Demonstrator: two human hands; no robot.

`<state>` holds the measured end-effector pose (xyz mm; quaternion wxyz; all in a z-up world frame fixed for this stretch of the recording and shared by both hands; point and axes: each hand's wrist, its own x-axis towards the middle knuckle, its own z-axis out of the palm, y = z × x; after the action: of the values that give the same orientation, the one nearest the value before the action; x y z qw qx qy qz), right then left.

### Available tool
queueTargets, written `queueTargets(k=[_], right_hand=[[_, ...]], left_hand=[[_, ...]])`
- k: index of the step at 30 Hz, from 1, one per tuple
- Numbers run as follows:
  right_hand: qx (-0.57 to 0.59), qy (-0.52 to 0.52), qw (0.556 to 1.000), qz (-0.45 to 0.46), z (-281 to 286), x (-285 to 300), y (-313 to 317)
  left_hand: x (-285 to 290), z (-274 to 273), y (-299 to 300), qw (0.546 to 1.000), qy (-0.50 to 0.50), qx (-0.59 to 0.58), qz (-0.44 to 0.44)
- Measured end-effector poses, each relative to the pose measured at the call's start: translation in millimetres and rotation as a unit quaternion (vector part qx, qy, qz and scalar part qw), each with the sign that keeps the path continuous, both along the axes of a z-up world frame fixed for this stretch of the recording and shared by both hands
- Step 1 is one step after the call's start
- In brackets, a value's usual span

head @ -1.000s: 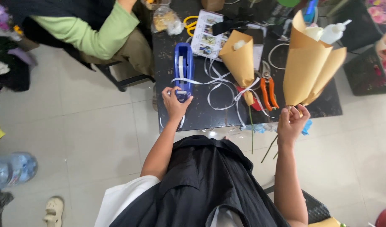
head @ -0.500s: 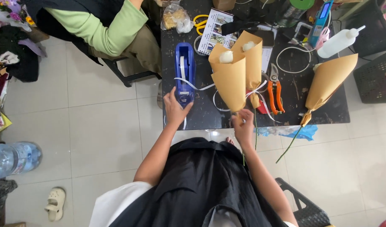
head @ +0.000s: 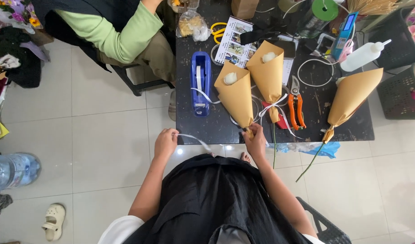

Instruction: The person wraps a flower stem in brown paper, then ties a white ribbon around the base of the cone. They repeat this process for several flowers, adjusting the ribbons and placing the finished items on the table.

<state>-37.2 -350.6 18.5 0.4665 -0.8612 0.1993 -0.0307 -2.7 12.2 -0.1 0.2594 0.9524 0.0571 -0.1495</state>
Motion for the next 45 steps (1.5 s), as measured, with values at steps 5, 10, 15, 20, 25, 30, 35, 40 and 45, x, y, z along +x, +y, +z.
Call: queueTargets(k=[5, 10, 15, 20, 25, 30, 35, 40, 45], right_hand=[[-0.008, 0.009, 1.000, 0.010, 12.4, -10.2, -0.3], [-0.022, 0.030, 0.999, 0.022, 12.4, -15.4, -1.7], [-0.138, -0.070, 0.986, 0.056, -0.5, -20.3, 1.3], [-0.093, -0.167, 0.975, 0.117, 79.4, -21.3, 44.3], [0.049, -0.118, 0.960, 0.251, 141.3, -12.8, 76.4], [-0.017, -0.123, 0.951, 0.283, 153.6, -6.3, 73.8], [-0.025, -0.142, 0.941, 0.305, 170.0, -8.6, 71.6], [0.000, -0.130, 0.954, 0.270, 171.7, -7.1, 52.1], [0.186, -0.101, 0.963, 0.167, 193.1, -8.4, 23.9]], left_hand=[[-3.3, 51.2, -25.1, 0.997, -0.034, -0.068, -0.027], [-4.2, 63.4, -42.9, 0.994, -0.028, -0.071, -0.083], [-6.0, 116.4, -57.8, 0.984, -0.044, -0.125, -0.120], [-7.2, 155.8, -75.0, 0.962, -0.076, -0.218, -0.144], [-14.5, 187.0, -90.4, 0.936, -0.095, -0.296, -0.167], [-15.4, 199.8, -86.9, 0.936, -0.060, -0.312, -0.152], [-15.4, 212.8, -77.5, 0.934, -0.025, -0.316, -0.167], [-3.1, 225.8, -56.1, 0.926, -0.001, -0.322, -0.196], [11.1, 232.0, -20.6, 0.899, -0.067, -0.401, -0.162]])
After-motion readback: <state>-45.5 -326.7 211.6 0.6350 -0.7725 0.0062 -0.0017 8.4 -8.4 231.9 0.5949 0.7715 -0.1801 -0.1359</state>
